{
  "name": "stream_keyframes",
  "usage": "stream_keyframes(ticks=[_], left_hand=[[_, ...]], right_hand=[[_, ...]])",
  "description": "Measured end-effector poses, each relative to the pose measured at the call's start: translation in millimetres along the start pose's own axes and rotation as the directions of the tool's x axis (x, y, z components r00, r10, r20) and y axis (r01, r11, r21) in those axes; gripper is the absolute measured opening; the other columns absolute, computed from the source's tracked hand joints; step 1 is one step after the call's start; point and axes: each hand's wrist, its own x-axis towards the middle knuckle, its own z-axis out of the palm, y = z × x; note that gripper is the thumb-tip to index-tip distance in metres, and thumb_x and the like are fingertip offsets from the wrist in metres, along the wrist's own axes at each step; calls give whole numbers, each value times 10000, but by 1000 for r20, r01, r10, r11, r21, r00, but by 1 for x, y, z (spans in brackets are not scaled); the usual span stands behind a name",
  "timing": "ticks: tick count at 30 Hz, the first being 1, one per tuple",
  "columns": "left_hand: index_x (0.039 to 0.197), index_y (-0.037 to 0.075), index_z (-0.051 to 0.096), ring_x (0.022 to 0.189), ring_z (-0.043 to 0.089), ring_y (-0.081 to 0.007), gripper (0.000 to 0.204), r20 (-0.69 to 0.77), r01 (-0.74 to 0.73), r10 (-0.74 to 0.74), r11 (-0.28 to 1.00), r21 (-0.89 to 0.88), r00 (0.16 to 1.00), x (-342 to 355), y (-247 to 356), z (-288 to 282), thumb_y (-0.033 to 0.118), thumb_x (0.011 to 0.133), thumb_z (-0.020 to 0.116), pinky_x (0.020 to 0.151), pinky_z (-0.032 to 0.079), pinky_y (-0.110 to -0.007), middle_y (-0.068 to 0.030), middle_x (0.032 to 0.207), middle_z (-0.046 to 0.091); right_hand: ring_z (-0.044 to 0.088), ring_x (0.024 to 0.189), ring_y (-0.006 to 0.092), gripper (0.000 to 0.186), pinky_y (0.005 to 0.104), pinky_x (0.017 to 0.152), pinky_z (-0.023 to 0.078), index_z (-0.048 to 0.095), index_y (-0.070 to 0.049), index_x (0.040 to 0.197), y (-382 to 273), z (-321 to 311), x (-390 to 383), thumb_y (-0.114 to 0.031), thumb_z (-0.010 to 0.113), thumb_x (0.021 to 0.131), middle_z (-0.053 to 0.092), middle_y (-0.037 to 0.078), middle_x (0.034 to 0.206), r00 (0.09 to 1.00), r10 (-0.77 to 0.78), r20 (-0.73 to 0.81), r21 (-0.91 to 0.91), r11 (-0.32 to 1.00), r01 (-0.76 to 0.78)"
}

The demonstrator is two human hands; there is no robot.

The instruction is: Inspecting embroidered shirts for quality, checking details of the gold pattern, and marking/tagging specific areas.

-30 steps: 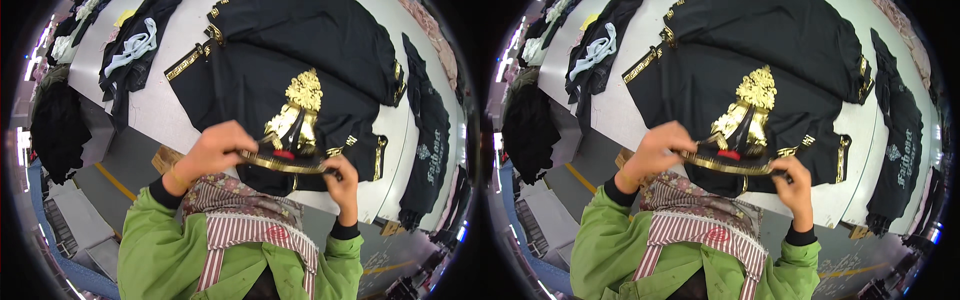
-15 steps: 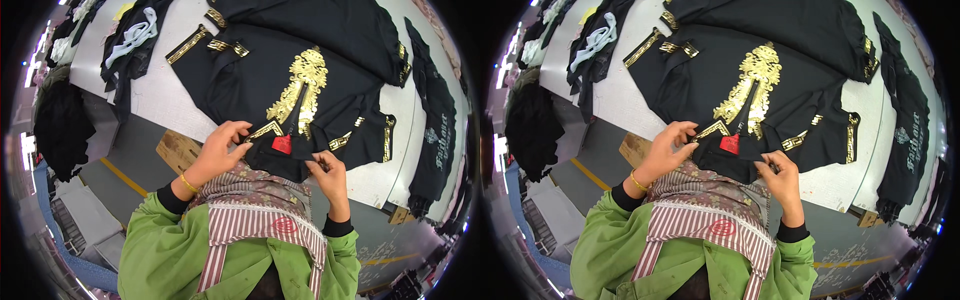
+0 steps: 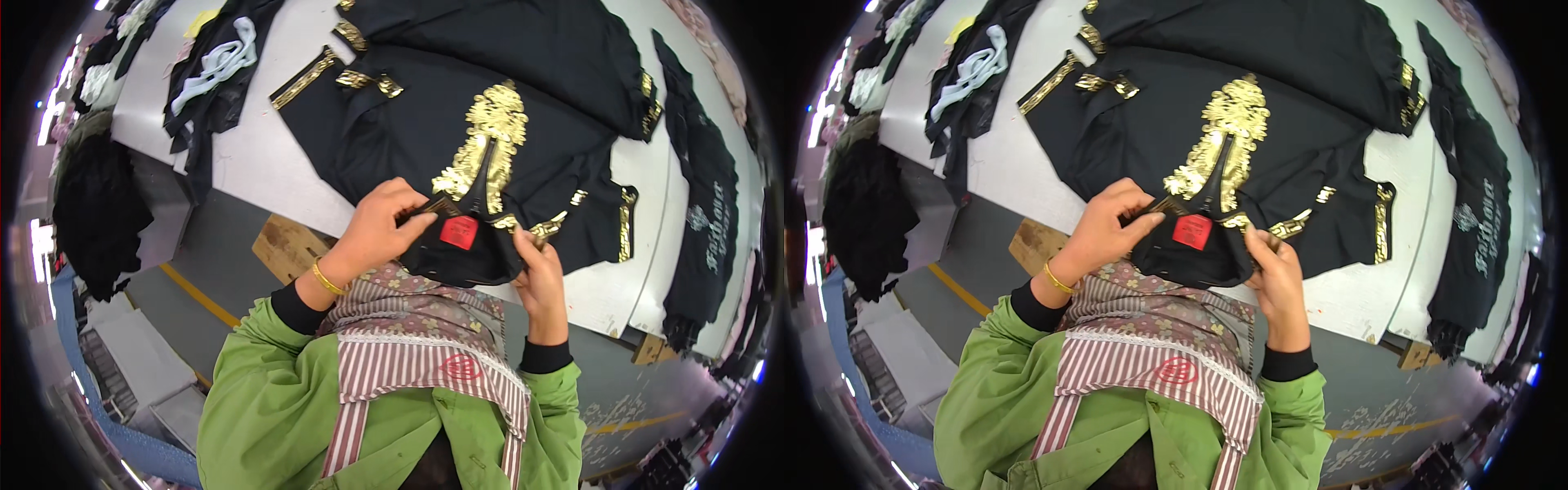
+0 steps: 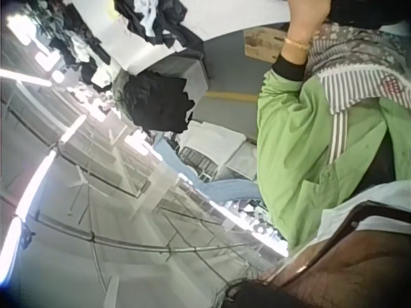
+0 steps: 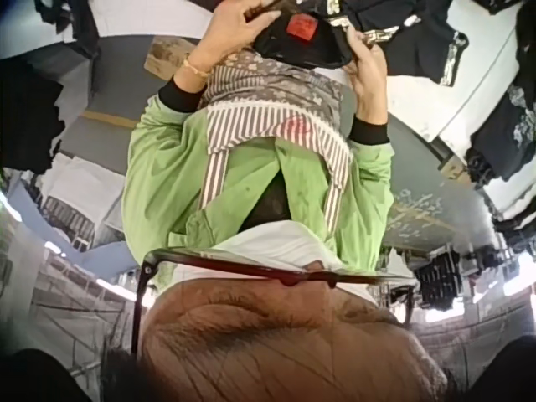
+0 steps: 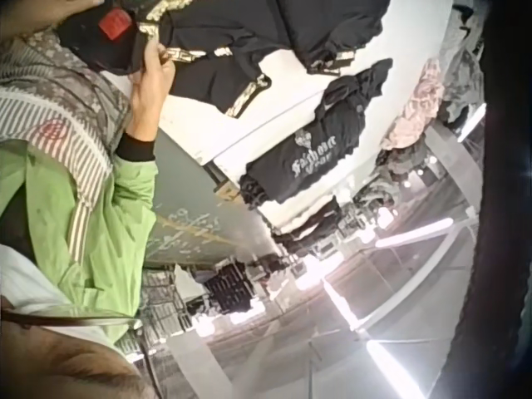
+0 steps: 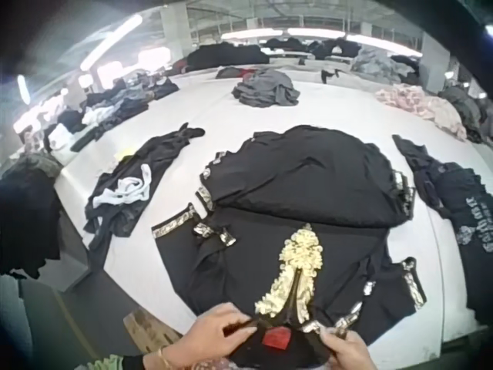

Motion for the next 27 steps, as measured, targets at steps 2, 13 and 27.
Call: stream_keyframes(ticks=[2, 13, 27], left_hand=[[1243, 23, 669, 795, 488, -38, 203, 64, 153, -141, 950, -273, 988, 7, -1, -2, 61, 1046, 699, 700, 407, -186, 23, 984, 632], [1120, 63, 662, 856, 526, 18, 114, 197, 359, -342, 517, -777, 919, 24, -11, -3, 157, 1141, 600, 756, 409, -147, 68, 1013, 644], [1106, 69, 682, 866, 638, -134, 157, -293, -97, 104, 995, 38, 950, 39, 21, 14, 69, 952, 715, 793, 484, -240, -5, 980, 703]], right_hand=[[410, 608, 37, 82, 203, 558, 339, 729, -11, 1094, -7, 6, 6, -59, 719, 1028, 606, -34, 791, 1000, 14, -23, 13, 1000, -14], [381, 602, 24, 66, 199, 543, 302, 707, -43, 1056, -10, 8, 18, -108, 697, 1060, 565, -51, 784, 997, 45, 61, 179, 982, -55], [343, 595, 7, 128, 195, 523, 255, 680, -84, 1008, -7, -1, 29, -172, 669, 1100, 514, -72, 775, 971, 49, 235, 321, 939, -125]])
